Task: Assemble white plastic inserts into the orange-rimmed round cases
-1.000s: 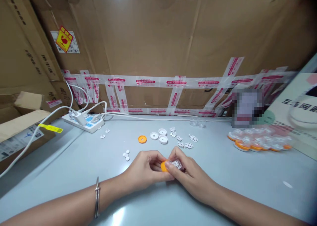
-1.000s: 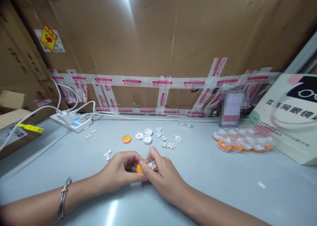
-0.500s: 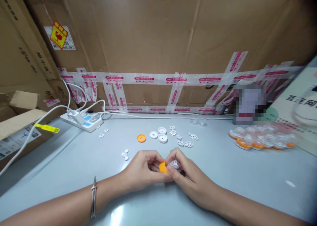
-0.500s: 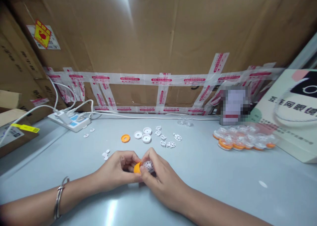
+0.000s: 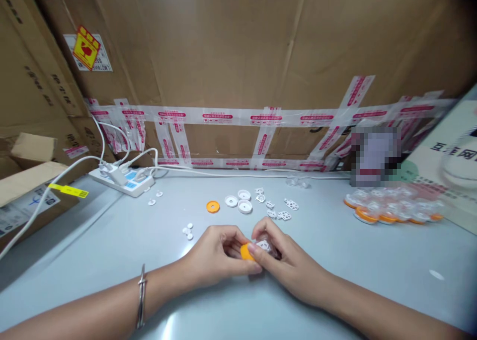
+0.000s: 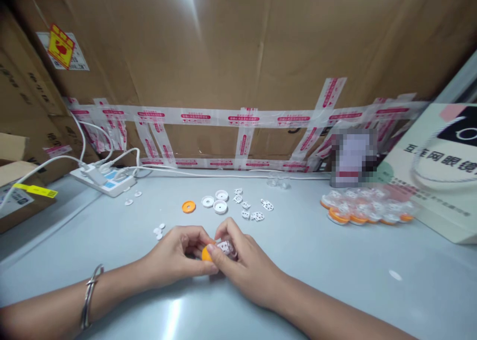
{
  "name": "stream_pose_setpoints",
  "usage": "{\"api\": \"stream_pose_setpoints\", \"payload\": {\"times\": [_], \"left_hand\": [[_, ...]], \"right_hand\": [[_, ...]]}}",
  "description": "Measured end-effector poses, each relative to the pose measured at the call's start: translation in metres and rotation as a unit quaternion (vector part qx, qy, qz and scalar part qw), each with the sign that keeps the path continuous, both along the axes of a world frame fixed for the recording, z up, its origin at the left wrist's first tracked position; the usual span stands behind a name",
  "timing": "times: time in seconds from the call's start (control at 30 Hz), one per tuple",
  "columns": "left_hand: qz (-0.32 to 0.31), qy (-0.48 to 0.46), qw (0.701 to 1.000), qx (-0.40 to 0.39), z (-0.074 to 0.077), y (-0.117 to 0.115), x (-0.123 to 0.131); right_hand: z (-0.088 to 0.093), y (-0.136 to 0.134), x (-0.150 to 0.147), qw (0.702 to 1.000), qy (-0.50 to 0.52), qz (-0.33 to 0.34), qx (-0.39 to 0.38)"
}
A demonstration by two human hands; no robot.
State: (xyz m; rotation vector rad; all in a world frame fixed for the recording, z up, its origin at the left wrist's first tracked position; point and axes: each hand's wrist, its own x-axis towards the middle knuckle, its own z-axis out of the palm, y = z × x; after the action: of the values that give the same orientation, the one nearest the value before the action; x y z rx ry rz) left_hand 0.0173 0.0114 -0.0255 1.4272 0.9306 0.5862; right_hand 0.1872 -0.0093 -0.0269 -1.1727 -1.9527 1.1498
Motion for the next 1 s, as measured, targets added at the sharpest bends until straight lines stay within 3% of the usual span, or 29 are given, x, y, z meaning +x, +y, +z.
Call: {"api": "stream_pose_setpoints", "payload": {"times": [0.17, 0.23, 0.33, 0.43, 0.57, 0.7, 1.0], "left_hand": [[0.012, -0.022, 0.999, -0.033, 0.000, 0.001, 0.001], [0.022, -0.023, 0.999, -0.032, 0.000, 0.001, 0.001], [0.034, -0.019, 0.999, -0.018, -0.001, 0.000, 0.002], [0.038, -0.022, 0.999, -0.008, -0.002, 0.001, 0.002], [0.040, -0.024, 0.999, -0.009, -0.002, 0.001, 0.002], [0.042, -0.013, 0.999, -0.002, 0.000, 0.001, 0.002], [0.033, -0.022, 0.999, -0.003, -0.001, 0.002, 0.001]], "right_hand": [[0.002, 0.000, 0.010, 0.997, -0.036, 0.044, 0.054], [0.001, 0.002, 0.011, 0.997, -0.033, 0.024, 0.066], [0.000, 0.006, 0.007, 0.999, -0.015, -0.016, 0.027], [0.003, 0.007, 0.004, 0.999, -0.026, 0.008, -0.016], [0.009, 0.006, 0.006, 0.999, -0.047, 0.011, 0.024], [0.011, 0.007, 0.009, 0.998, -0.053, 0.023, -0.014], [0.017, 0.010, 0.012, 0.997, -0.077, 0.025, -0.010]]}}
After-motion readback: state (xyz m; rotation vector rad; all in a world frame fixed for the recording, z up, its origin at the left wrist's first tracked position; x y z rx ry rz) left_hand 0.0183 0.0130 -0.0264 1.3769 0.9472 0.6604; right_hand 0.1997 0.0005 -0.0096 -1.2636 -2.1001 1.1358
